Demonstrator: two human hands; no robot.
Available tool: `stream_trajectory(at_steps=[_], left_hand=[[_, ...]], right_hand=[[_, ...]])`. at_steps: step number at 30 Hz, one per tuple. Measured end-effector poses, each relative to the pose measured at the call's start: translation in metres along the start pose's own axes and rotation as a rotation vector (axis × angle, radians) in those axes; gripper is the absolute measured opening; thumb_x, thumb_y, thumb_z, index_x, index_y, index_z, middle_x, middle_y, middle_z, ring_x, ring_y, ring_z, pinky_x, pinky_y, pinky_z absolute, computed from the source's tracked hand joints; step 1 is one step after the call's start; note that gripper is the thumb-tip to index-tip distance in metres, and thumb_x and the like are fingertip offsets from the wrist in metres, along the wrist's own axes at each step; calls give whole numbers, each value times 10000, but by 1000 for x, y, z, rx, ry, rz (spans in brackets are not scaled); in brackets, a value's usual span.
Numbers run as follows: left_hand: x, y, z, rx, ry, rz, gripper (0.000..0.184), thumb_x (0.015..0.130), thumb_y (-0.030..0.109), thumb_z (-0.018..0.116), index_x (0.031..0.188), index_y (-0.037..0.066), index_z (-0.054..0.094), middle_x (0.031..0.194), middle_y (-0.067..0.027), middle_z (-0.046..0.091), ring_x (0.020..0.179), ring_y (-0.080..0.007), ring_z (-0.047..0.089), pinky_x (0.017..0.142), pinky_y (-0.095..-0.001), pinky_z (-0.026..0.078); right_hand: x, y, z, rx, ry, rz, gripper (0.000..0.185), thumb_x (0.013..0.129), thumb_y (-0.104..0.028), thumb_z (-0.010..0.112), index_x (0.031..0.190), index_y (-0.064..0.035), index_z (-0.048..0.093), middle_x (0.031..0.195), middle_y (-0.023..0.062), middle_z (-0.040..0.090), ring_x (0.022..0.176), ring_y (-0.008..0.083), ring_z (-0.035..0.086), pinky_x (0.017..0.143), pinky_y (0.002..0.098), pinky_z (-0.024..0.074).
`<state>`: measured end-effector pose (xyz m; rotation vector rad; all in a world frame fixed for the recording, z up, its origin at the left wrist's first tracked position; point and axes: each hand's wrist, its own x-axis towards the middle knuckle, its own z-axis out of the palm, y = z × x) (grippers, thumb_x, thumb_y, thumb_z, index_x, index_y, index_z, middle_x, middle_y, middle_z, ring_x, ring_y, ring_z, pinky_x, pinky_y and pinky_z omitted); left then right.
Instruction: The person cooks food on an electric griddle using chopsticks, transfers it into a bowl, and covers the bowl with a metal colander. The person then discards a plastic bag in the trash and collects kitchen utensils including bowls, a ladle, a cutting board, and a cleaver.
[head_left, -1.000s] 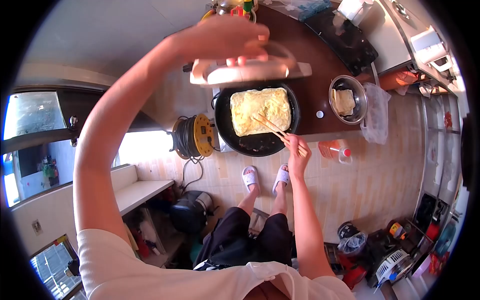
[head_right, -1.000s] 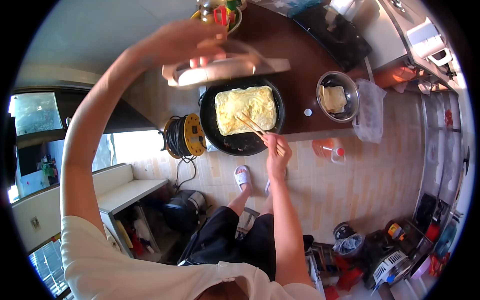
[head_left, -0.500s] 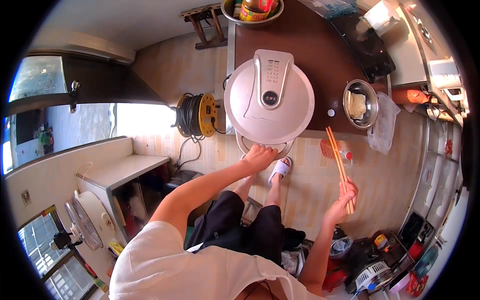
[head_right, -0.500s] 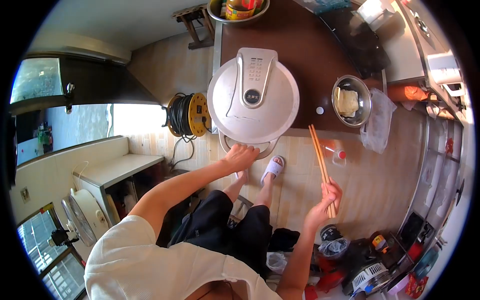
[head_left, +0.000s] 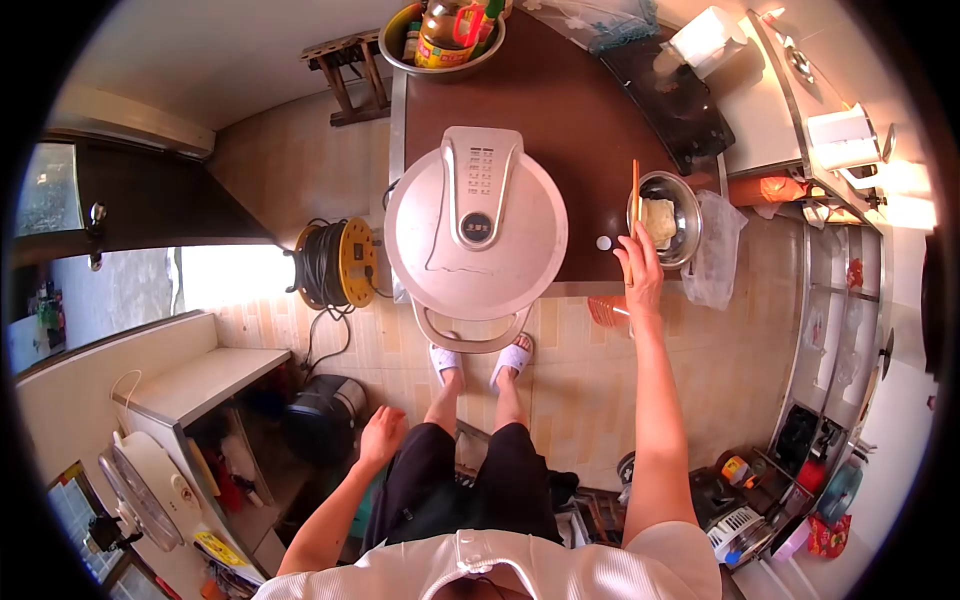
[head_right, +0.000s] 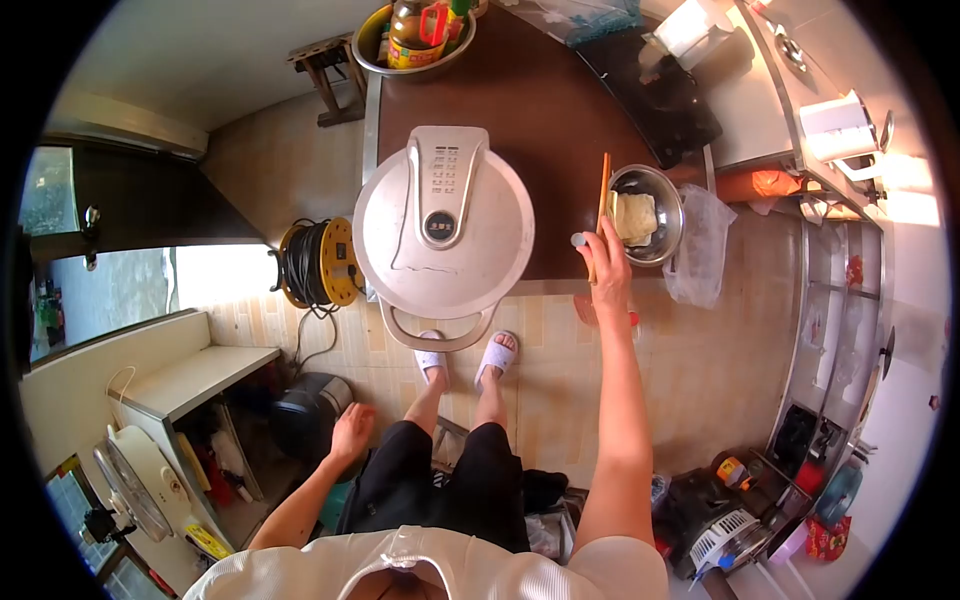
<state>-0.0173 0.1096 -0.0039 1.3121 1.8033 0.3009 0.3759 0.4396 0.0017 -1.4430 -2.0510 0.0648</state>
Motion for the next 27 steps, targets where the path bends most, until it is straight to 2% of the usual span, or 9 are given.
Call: stream_trajectory(at_steps=[3,5,7,11,12,18,21,24,27], left_hand=[[-43,-43,23,15,-64,-192,137,793,130,540,905,58,572,880,-124,578,792,-291,594,680,-367,479],[-67,-68,41,-102,-173,-492,153,782,155,564,901,70,609,858,-113,628,808,-253,614,712,-338,480],[-80,-71,49,-89,-146,-543,160,788,160,561,909,74,619,834,-102,641,796,-231,624,712,-326,481],[-86,-62,60,-226,-88,-608,173,799,177,557,920,69,616,828,-83,648,769,-190,624,712,-301,474],[-83,-62,63,-264,-69,-608,178,801,184,557,923,68,615,826,-80,649,761,-183,623,713,-295,472],[-61,-52,99,-257,-127,-563,228,820,237,536,928,54,617,905,-122,636,854,-240,607,764,-326,465],[-47,-23,103,-31,-318,-432,348,825,328,532,1020,46,591,1064,-149,588,1001,-284,550,843,-371,431],[-59,-18,133,47,-650,-491,695,803,544,482,1284,52,386,1285,-221,406,1201,-328,390,983,-391,335],[-63,14,154,229,-644,-574,863,737,646,488,1388,159,199,1401,-225,210,1265,-458,228,978,-600,232]], right_hand=[[5,63,-4,-123,-57,-67,248,709,-73,692,939,-69,598,1210,99,497,954,271,578,754,357,511],[3,100,-1,-192,-93,-78,245,713,-99,690,938,-75,597,1227,88,482,986,267,566,765,358,510],[-1,124,2,-253,-113,-99,240,715,-107,689,935,-80,597,1233,83,477,1001,261,561,764,352,513],[-7,123,-7,-216,-373,-73,527,672,-178,731,1135,-50,514,1337,132,346,1187,296,411,962,362,395],[-11,125,-8,-196,-500,-25,700,639,-185,755,1238,-38,423,1379,153,264,1264,303,302,1036,365,305],[-20,135,-7,-300,-680,-79,867,613,-87,749,1337,-63,274,1424,127,173,1318,286,203,1067,401,250],[-23,111,-35,-343,-719,4,905,631,-71,733,1367,-78,205,1435,123,155,1332,282,166,1070,450,211],[-60,70,-60,-127,-517,226,893,653,-64,717,1378,-106,196,1441,136,141,1338,289,150,1062,483,187],[-169,20,-74,174,-690,388,810,695,-177,709,1354,-85,249,1398,232,184,1279,380,232,1036,484,228]])
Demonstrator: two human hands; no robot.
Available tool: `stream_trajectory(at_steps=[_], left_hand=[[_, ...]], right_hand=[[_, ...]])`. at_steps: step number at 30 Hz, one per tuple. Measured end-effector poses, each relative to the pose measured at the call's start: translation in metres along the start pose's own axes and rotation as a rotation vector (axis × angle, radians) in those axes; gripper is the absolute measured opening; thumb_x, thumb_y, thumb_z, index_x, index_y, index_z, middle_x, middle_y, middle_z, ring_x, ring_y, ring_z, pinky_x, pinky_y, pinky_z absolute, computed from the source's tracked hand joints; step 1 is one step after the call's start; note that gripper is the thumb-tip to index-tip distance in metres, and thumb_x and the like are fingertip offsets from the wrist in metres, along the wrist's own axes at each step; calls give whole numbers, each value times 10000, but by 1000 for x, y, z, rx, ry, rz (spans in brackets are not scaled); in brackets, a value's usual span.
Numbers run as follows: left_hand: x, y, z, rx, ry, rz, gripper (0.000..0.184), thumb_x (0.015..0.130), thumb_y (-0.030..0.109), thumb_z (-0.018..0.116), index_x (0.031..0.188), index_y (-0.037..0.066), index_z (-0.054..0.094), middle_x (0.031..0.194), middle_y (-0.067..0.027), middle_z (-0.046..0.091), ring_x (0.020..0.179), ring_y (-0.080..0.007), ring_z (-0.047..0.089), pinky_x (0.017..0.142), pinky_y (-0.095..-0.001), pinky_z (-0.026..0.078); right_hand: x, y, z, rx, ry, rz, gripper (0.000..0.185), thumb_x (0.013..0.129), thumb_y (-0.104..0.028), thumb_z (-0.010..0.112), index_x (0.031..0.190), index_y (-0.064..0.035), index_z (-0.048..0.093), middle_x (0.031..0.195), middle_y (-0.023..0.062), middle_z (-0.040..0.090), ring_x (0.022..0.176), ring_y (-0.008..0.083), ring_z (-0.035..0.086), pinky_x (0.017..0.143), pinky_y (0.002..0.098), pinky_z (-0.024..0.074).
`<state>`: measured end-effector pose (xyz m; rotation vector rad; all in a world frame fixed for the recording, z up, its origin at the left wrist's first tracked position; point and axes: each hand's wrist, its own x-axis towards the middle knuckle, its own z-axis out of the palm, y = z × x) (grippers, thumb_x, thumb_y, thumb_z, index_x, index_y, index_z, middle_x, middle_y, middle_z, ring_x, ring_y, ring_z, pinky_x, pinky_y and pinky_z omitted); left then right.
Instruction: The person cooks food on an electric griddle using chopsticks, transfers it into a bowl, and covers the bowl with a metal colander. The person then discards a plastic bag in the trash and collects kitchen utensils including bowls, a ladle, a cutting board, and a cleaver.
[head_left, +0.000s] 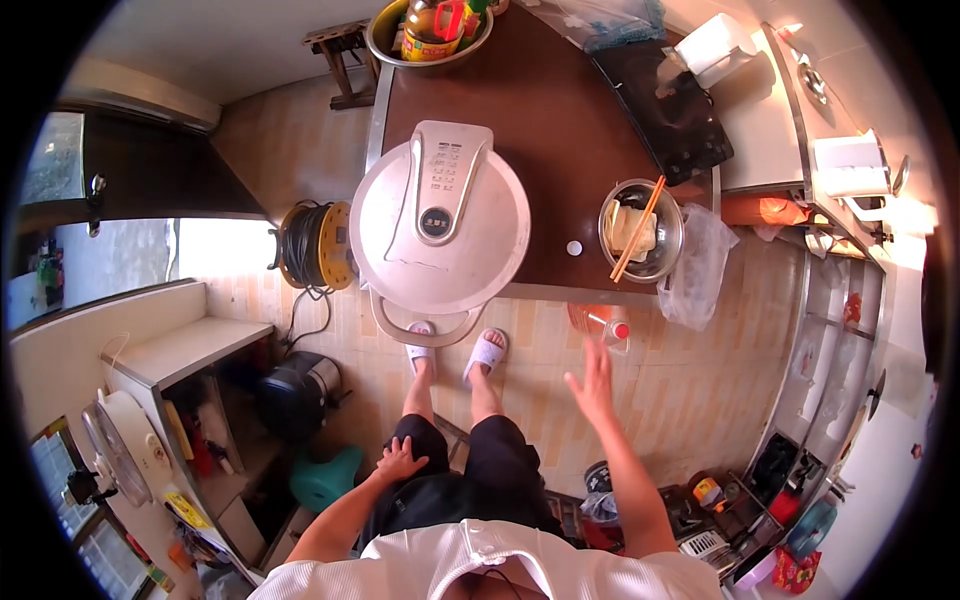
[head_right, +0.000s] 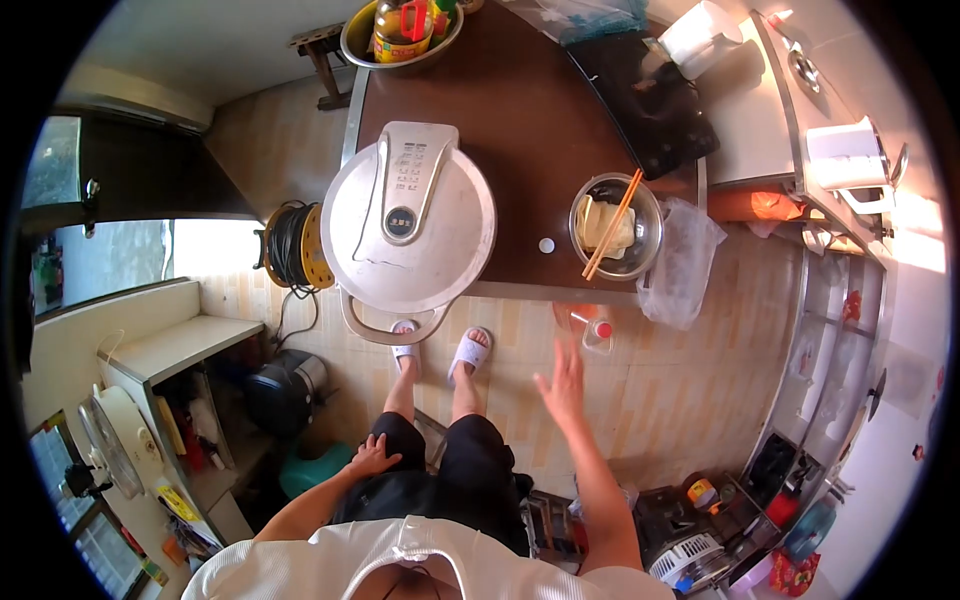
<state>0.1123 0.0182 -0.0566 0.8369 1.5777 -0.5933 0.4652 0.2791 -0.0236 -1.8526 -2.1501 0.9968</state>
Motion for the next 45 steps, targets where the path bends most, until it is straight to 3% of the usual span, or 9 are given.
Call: stream_trajectory(at_steps=[3,5,11,15,26,32,37,42,45], left_hand=[[-9,42,-16,118,4,-141,869,716,655,502,1390,202,192,1412,-226,170,1268,-492,171,932,-677,197],[-6,49,-18,182,18,-146,860,721,647,500,1392,207,190,1414,-230,160,1275,-481,160,925,-683,198],[-4,27,-11,200,230,-7,763,707,501,610,1332,186,306,1357,-236,249,1202,-453,297,888,-631,293],[18,-4,-44,-79,394,70,581,734,363,591,1255,173,420,1300,-113,376,1188,-338,365,945,-475,365],[195,-125,-389,-71,1508,85,597,783,314,606,1221,-23,379,1119,-195,489,1052,-344,448,898,-422,371],[297,-174,-473,-438,1061,74,374,838,324,544,961,-19,458,870,-243,576,829,-413,539,719,-477,422],[290,-221,-496,-612,1187,234,375,865,341,485,841,-33,505,729,-255,561,686,-409,547,624,-433,406],[307,-305,-532,-657,1123,185,412,866,379,481,928,-21,558,607,-149,523,548,-214,518,522,-370,400],[331,-351,-543,-624,1154,147,455,856,406,483,997,-23,540,630,-169,546,565,-268,536,541,-377,403]], right_hand=[[-105,4,98,135,-668,336,748,767,-592,504,1317,-109,352,1249,286,406,1183,432,373,979,460,325],[-148,-10,142,278,-961,502,832,769,-642,455,1355,-76,285,1343,275,309,1268,396,283,1011,439,288],[-144,-74,129,-151,-954,437,856,735,-603,520,1382,-137,209,1302,338,284,1168,472,368,941,523,348],[-118,-96,150,-336,-857,-66,503,751,-324,633,1143,-32,511,1220,216,418,1151,374,404,946,446,360],[99,-298,356,642,-489,15,245,806,-202,580,997,-49,597,891,131,645,818,244,631,733,334,492],[212,-311,504,505,-164,175,248,835,-205,556,1034,-61,586,882,80,648,794,173,619,730,279,479],[280,-285,592,354,-221,338,271,792,-197,577,999,-22,581,885,130,641,799,241,621,699,329,475],[331,-313,641,580,-246,346,315,791,-283,626,966,-23,593,850,113,637,785,195,613,697,305,468],[342,-331,659,538,-276,249,358,741,-316,684,914,-14,600,835,114,632,762,194,608,677,306,466]])
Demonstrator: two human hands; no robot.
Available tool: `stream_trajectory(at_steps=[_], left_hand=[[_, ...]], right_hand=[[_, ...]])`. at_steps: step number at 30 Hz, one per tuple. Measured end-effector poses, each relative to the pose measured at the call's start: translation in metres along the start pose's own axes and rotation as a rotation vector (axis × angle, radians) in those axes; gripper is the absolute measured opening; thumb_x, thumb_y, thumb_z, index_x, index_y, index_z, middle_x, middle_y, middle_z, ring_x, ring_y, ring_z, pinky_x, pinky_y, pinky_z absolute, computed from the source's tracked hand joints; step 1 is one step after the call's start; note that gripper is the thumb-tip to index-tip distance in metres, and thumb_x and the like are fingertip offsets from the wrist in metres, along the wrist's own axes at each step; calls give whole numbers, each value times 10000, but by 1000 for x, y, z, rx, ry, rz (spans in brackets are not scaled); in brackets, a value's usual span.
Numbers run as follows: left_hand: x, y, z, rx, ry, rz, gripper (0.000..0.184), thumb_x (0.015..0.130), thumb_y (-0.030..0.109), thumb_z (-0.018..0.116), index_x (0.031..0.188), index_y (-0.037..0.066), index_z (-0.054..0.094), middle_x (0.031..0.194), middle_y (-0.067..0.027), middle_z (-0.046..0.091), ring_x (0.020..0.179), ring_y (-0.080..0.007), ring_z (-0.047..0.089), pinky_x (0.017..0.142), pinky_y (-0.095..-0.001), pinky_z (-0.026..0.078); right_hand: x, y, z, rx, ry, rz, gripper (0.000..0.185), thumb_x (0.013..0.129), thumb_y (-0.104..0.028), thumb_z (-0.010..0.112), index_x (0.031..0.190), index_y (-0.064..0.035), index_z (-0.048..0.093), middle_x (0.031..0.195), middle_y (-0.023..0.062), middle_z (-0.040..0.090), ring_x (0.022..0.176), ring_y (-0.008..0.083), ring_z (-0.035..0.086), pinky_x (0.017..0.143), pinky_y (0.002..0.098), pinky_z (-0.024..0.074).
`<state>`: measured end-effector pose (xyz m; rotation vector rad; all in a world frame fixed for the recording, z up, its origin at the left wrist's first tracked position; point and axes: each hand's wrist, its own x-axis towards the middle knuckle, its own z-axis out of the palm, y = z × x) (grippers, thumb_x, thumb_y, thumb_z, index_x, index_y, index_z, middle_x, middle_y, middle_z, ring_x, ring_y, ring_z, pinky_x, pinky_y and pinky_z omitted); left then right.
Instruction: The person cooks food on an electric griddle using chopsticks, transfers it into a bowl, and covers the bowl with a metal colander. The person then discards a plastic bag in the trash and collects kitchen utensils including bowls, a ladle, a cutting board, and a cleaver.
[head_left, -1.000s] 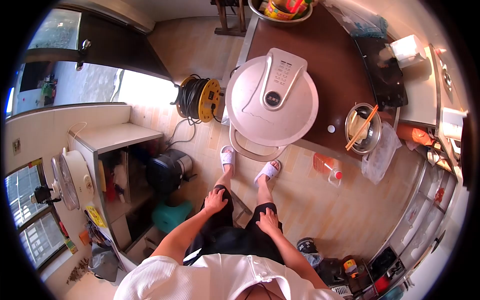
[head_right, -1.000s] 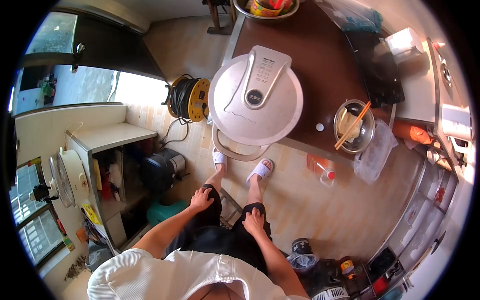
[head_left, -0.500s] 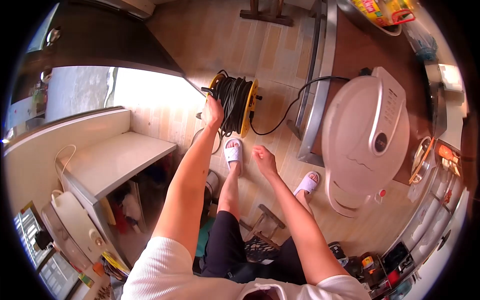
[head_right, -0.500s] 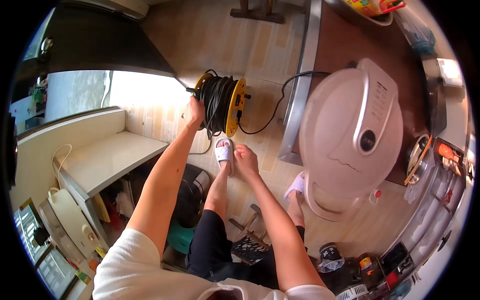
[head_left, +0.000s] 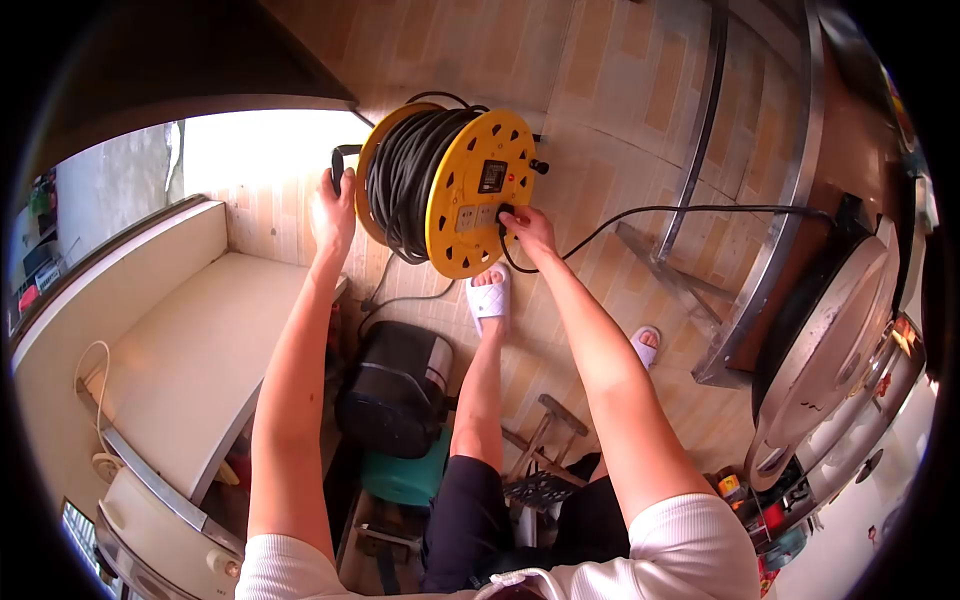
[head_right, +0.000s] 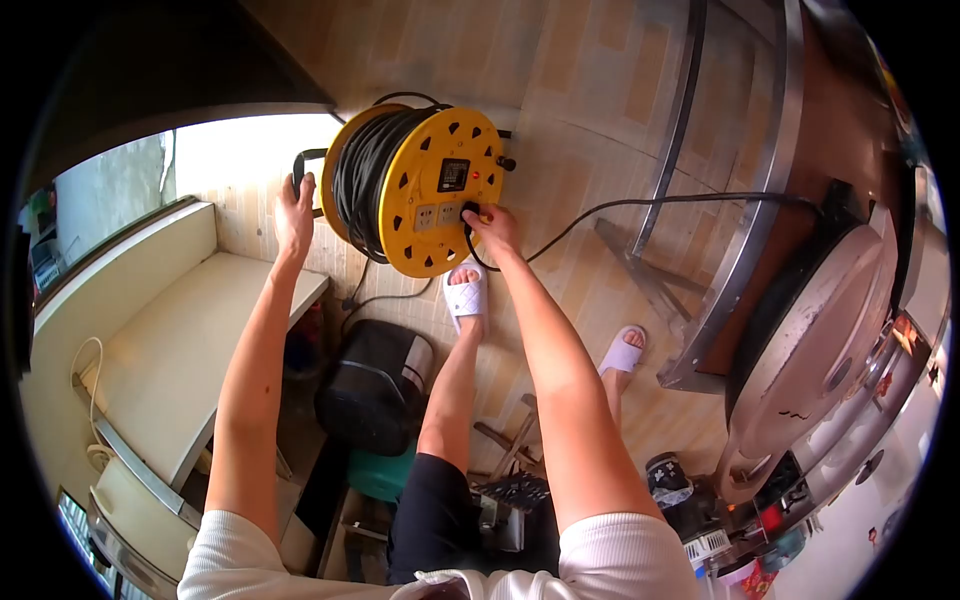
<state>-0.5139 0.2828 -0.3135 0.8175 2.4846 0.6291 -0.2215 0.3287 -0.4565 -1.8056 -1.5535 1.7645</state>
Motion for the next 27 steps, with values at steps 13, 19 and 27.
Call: stream_trajectory(at_steps=[13,19,27], left_hand=[[16,-16,-4,-42,-34,-66,582,848,456,489,1165,-31,484,718,-168,575,648,-247,568,617,-363,432],[0,3,-11,-72,-167,-101,529,896,423,390,1117,-47,491,748,-253,576,684,-367,568,633,-421,418],[-92,108,47,4,-308,78,322,923,320,375,954,-1,382,813,-296,563,749,-483,519,639,-542,382]], right_hand=[[1,-21,3,-146,15,-26,341,671,-234,755,778,10,542,702,106,610,666,151,591,610,277,470],[-57,-22,-35,638,137,21,254,866,-184,574,990,-31,414,958,101,603,860,147,593,740,271,467],[-227,-256,-159,-179,61,-513,401,716,-113,672,1091,-41,551,935,89,581,816,200,566,751,285,449]])
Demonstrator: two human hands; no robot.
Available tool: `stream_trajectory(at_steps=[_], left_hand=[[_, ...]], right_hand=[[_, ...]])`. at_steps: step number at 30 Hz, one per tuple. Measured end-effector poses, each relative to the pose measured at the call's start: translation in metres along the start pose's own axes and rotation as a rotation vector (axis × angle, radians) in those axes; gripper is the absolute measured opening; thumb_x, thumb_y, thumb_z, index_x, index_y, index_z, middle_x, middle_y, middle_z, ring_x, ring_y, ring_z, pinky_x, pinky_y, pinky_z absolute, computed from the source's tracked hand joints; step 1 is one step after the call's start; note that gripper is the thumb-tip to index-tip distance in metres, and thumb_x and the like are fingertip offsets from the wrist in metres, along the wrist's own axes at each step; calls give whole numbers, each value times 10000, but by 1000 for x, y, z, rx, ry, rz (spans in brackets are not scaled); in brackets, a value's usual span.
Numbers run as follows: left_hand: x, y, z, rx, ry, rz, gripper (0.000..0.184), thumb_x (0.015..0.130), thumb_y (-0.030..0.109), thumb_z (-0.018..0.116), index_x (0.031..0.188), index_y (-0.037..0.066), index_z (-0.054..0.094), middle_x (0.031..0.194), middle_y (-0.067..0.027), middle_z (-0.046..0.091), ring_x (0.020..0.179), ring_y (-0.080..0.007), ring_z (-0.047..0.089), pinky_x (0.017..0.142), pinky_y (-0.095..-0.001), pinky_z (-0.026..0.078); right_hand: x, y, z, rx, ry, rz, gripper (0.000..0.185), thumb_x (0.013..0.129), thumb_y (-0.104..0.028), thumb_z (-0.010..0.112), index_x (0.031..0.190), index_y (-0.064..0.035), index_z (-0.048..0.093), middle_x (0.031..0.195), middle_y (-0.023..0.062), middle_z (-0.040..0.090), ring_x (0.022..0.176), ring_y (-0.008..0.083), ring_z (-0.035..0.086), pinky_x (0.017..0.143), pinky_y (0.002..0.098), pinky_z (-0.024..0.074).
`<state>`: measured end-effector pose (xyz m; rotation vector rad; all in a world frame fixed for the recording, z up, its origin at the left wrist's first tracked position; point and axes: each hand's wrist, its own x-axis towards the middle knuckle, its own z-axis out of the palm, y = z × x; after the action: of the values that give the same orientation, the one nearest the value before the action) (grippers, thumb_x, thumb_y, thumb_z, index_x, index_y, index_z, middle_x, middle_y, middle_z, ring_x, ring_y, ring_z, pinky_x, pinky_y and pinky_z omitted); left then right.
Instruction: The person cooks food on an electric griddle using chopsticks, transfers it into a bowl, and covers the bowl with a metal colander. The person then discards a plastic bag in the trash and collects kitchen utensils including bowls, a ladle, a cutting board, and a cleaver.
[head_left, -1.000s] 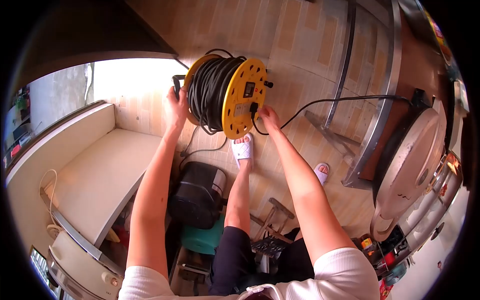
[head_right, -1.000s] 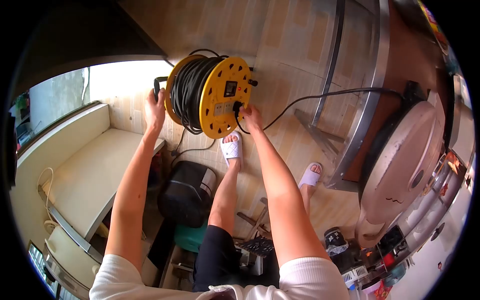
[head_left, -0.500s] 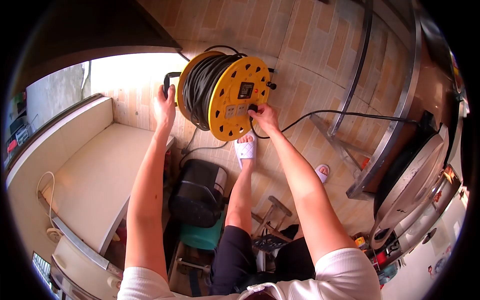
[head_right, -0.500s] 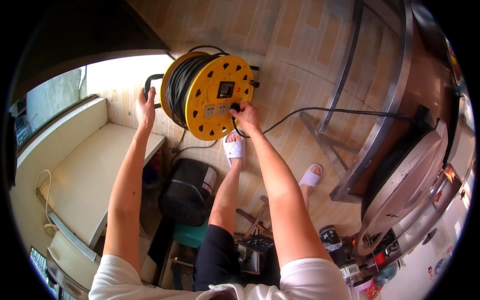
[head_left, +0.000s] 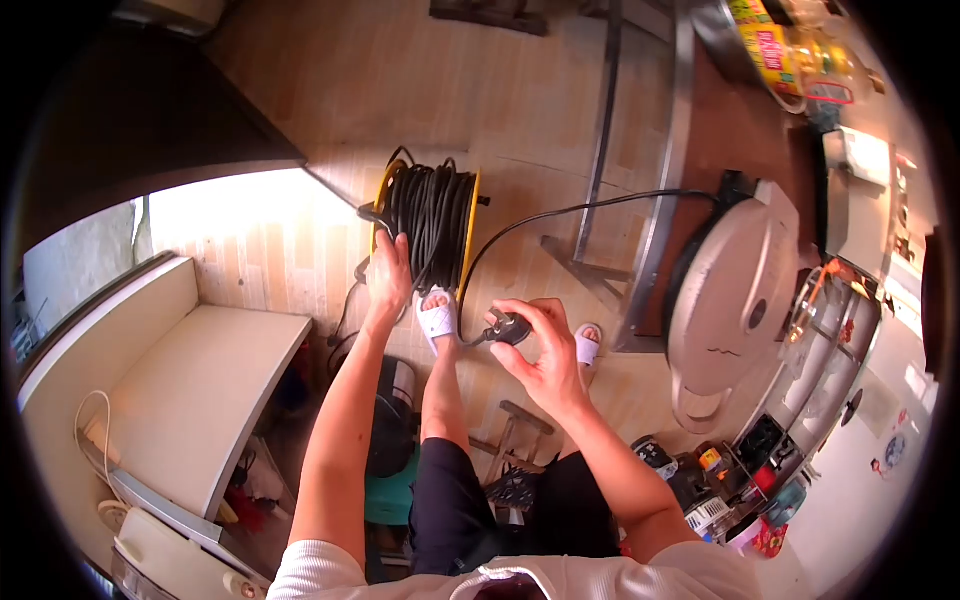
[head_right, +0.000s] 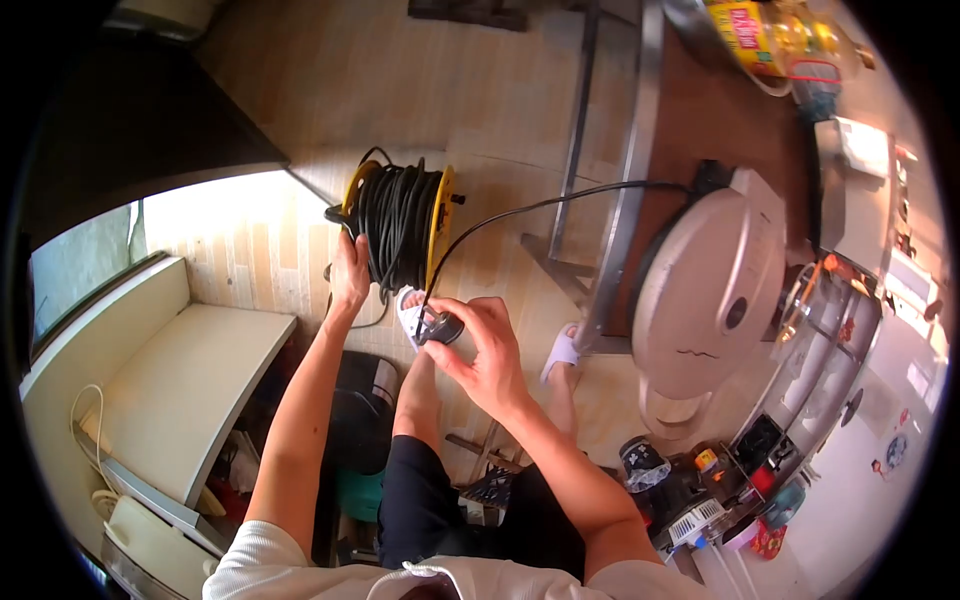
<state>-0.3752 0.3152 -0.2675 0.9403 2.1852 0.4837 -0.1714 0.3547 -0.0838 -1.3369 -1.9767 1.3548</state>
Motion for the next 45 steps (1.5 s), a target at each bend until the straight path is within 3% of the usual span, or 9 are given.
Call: stream_trajectory(at_steps=[2,6,10,13,19,25,30,38,45], left_hand=[[-8,17,16,-17,-67,31,319,918,315,384,935,-4,379,825,-305,562,772,-480,525,658,-543,389],[-7,22,27,32,-68,12,314,904,302,418,937,-9,383,840,-298,573,810,-479,535,688,-531,411],[-3,17,16,50,-98,-93,351,832,246,521,1070,-8,468,919,-215,581,873,-357,556,789,-445,417],[-36,24,-7,160,74,184,421,786,165,560,1159,16,434,1061,-182,487,989,-350,454,865,-436,364],[-163,81,-3,11,42,-16,335,817,131,561,1123,38,459,1061,-146,493,938,-277,519,820,-365,429],[-151,276,49,-334,19,224,412,813,131,542,1190,17,421,1137,-153,482,1051,-262,492,887,-351,402],[-37,478,55,-66,383,638,895,703,137,670,1371,11,88,1382,-241,201,1285,-366,210,1060,-396,196],[25,510,71,397,83,382,947,667,241,712,1386,137,105,1356,-155,296,1226,-380,296,975,-472,327],[16,519,117,262,194,428,228,800,224,559,993,104,538,895,-129,619,889,-301,578,741,-407,459]], right_hand=[[16,-46,-69,167,-247,194,412,766,-140,657,1138,-31,517,962,92,588,843,153,565,746,259,458],[57,-95,-187,751,-113,3,434,873,-174,557,1234,11,402,1062,143,574,822,124,579,760,235,477],[77,-109,-342,531,590,-406,284,911,-143,479,1125,44,466,1084,180,561,845,159,588,794,275,494],[59,-57,-463,446,1011,-458,269,905,-141,493,1080,63,484,1043,169,567,858,176,585,811,290,491],[21,139,-617,900,1056,-292,338,910,-228,492,1064,74,495,969,162,575,836,199,577,779,288,488],[15,152,-614,1140,697,-262,404,902,-236,506,1168,62,445,1038,142,549,873,192,544,803,278,457],[32,97,-602,1130,406,-268,408,909,-230,487,1208,42,428,1044,129,530,817,151,508,750,238,432],[9,181,-692,1018,661,-123,371,893,-257,506,1137,22,509,893,73,583,738,129,526,678,229,440],[-46,249,-736,640,996,193,355,867,-292,522,1101,-26,543,736,26,564,589,91,480,530,192,385]])
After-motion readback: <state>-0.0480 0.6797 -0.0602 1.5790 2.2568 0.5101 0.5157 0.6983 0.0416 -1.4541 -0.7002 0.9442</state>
